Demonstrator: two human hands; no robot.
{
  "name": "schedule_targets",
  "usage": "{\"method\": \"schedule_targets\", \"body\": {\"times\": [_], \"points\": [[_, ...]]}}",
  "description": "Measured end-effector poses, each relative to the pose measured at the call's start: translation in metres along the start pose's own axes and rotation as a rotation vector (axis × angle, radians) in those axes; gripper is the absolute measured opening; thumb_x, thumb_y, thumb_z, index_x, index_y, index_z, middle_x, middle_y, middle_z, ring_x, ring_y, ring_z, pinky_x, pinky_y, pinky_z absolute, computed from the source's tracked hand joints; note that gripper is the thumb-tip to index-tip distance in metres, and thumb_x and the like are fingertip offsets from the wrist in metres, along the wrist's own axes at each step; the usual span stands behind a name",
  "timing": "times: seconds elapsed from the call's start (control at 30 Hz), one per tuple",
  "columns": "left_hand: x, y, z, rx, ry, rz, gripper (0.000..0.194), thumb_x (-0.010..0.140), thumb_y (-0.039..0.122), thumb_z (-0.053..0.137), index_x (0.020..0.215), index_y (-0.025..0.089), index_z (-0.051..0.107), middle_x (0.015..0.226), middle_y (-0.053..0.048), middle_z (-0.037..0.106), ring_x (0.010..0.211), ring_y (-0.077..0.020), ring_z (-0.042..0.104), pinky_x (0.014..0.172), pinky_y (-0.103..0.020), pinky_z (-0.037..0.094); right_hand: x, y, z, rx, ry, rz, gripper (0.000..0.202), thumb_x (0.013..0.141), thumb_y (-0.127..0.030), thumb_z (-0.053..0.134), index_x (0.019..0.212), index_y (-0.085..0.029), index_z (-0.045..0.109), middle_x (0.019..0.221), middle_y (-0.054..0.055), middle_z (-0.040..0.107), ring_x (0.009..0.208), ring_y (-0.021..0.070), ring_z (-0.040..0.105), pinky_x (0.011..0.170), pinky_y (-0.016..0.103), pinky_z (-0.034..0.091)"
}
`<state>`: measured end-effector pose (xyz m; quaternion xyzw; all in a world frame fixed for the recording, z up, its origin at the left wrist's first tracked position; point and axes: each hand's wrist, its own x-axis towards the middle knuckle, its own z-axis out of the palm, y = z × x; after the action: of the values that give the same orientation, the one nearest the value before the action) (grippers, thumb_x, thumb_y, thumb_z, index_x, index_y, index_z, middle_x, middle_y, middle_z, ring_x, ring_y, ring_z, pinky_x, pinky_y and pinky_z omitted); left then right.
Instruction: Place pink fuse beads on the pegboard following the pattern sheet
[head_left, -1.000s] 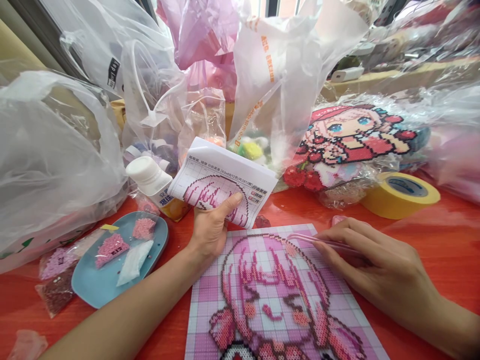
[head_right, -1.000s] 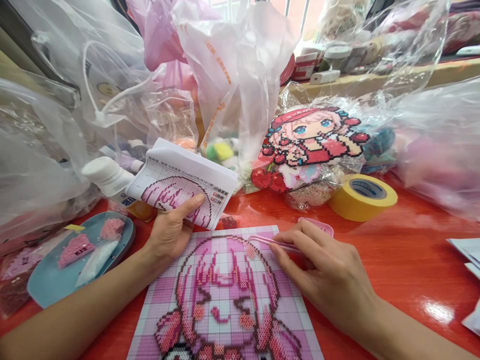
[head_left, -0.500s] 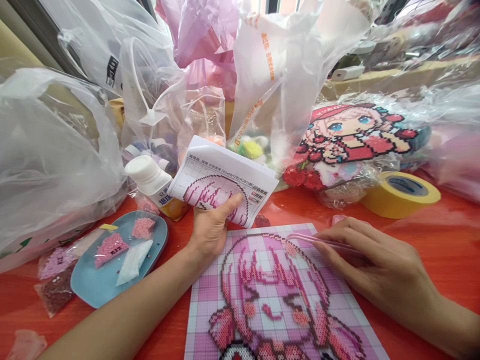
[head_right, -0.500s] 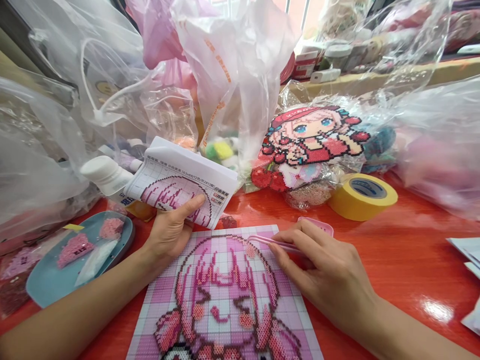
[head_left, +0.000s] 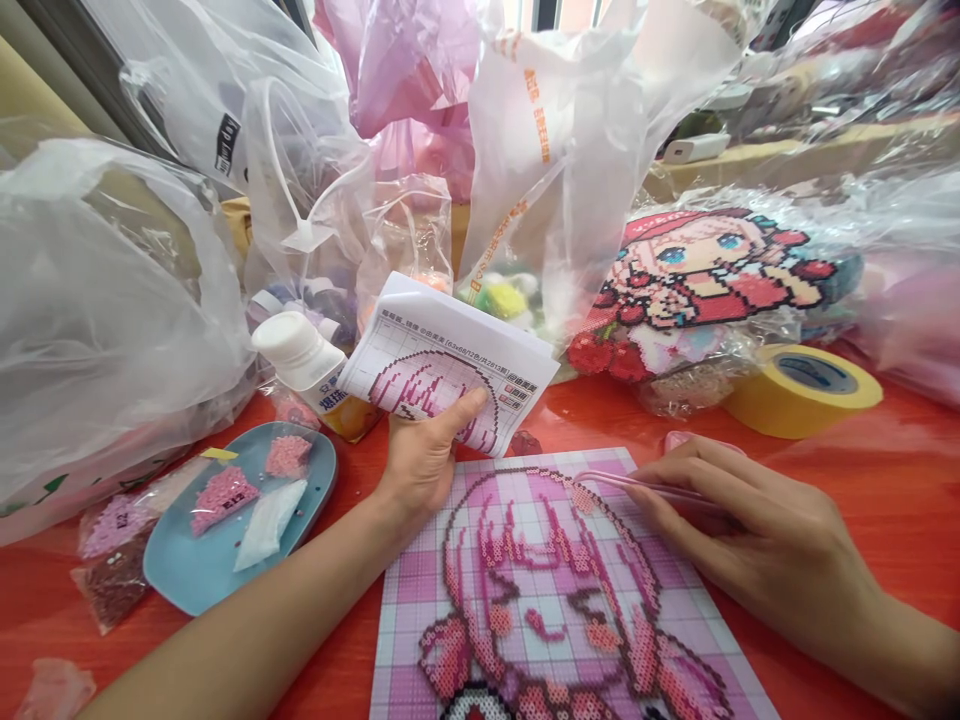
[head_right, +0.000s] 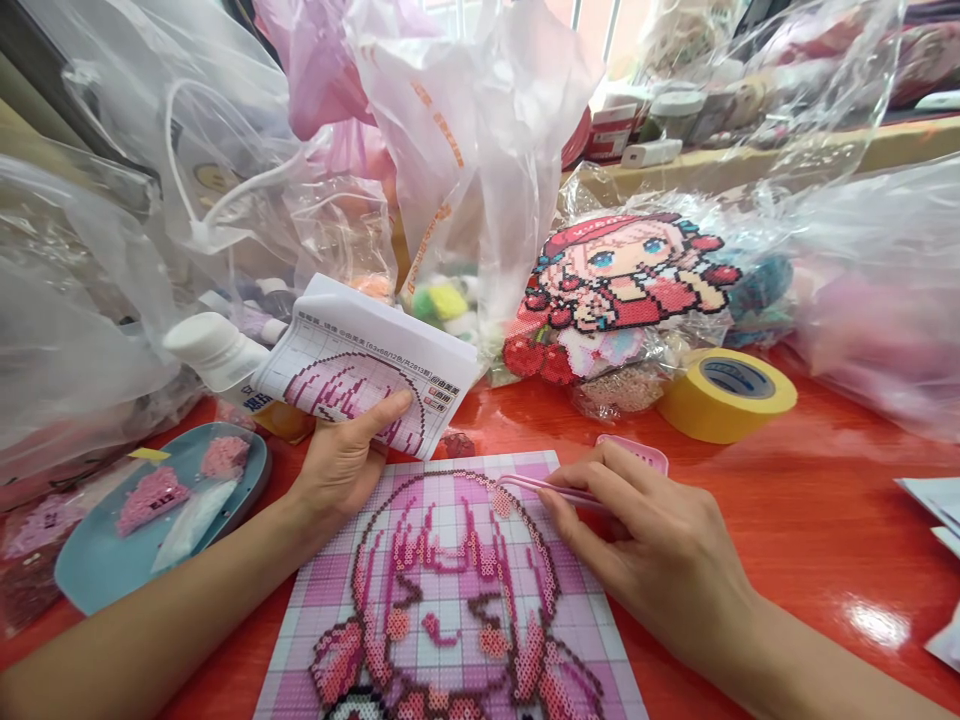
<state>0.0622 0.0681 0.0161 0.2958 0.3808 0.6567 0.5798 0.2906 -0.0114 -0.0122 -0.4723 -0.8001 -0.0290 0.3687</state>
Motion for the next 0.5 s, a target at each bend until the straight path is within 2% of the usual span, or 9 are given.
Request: {"method": "schedule_targets", "body": {"times": [0.5], "points": [[-0.0005, 0.0003, -0.0001, 0.012, -0.007, 0.000, 0.055, 0.059, 0.002, 0.083, 0.109, 0.020, 0.067, 0.095, -0.001, 0.079, 0.106, -0.0236, 0.069, 0.099, -0.038, 0.052, 0.0000, -0.0001, 0.0004, 0.015, 0.001, 0.001, 0.010, 0.094, -0.030, 0.057, 0.090, -0.021, 0.061, 0.074, 0.001, 0.063, 0.050, 0.0080, 0.055, 0.043, 0.020, 0.043]]}}
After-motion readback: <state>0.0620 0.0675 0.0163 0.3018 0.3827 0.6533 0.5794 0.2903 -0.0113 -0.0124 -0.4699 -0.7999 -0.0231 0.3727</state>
